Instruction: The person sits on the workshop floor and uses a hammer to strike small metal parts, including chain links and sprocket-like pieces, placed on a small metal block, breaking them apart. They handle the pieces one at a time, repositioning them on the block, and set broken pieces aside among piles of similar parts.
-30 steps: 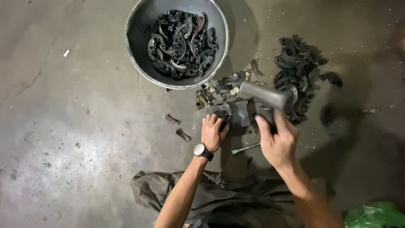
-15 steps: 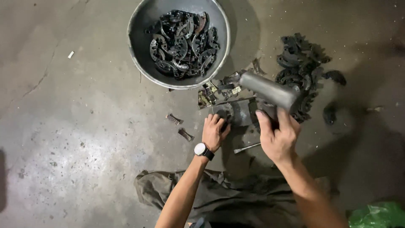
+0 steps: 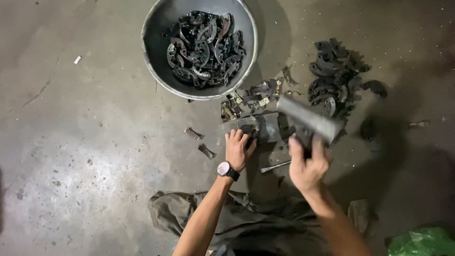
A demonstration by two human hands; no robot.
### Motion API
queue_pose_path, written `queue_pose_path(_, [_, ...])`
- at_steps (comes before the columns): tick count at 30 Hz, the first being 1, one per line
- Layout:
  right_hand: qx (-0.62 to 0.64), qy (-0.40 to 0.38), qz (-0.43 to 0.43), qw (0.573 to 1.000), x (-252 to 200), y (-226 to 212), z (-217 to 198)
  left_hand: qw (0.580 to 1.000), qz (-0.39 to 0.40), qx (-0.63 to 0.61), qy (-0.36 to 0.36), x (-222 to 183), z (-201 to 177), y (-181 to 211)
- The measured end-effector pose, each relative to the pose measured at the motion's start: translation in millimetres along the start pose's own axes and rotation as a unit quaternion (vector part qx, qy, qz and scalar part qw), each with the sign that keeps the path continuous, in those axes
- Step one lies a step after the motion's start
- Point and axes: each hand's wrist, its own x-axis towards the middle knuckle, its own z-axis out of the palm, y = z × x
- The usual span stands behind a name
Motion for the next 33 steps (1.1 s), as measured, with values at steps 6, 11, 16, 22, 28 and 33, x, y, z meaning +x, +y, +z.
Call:
queue_pose_path(6, [-0.131,-0.177,-0.084,0.972,-12.6,39.2,23.1,1.0,0.004,-0.018,0.012,4.0,2.0,-3.7])
queue_pose_path(11, [-0.046,-0.14,0.133,0.98,19.0,-38.8,-3.9,1.0,-0.005,-0.009,0.02,-0.9,4.7,-7.0])
queue_pose_path(16, [0.074,0.046,-0.078,0.993,-13.5,-0.3,15.7,1.0,-0.011,-0.012,0.018,-3.9,5.5,-4.5])
queue_pose_path(22, [-0.185,-0.299,0.293,0.889,2.8,-7.5,11.9,0.998,-0.048,-0.035,0.004,-1.6,-1.6,-5.1])
queue_pose_path(28, [-0.09,-0.134,0.121,0.979,-17.6,1.7,-12.8,0.982,-0.125,-0.11,0.093,-9.9,-7.4,-0.5])
queue_pose_path(33, [-0.21,-0.238,0.263,0.911,-34.9,18.6,-1.1,0.802,-0.282,-0.524,-0.058,-2.0,-58.6,15.5])
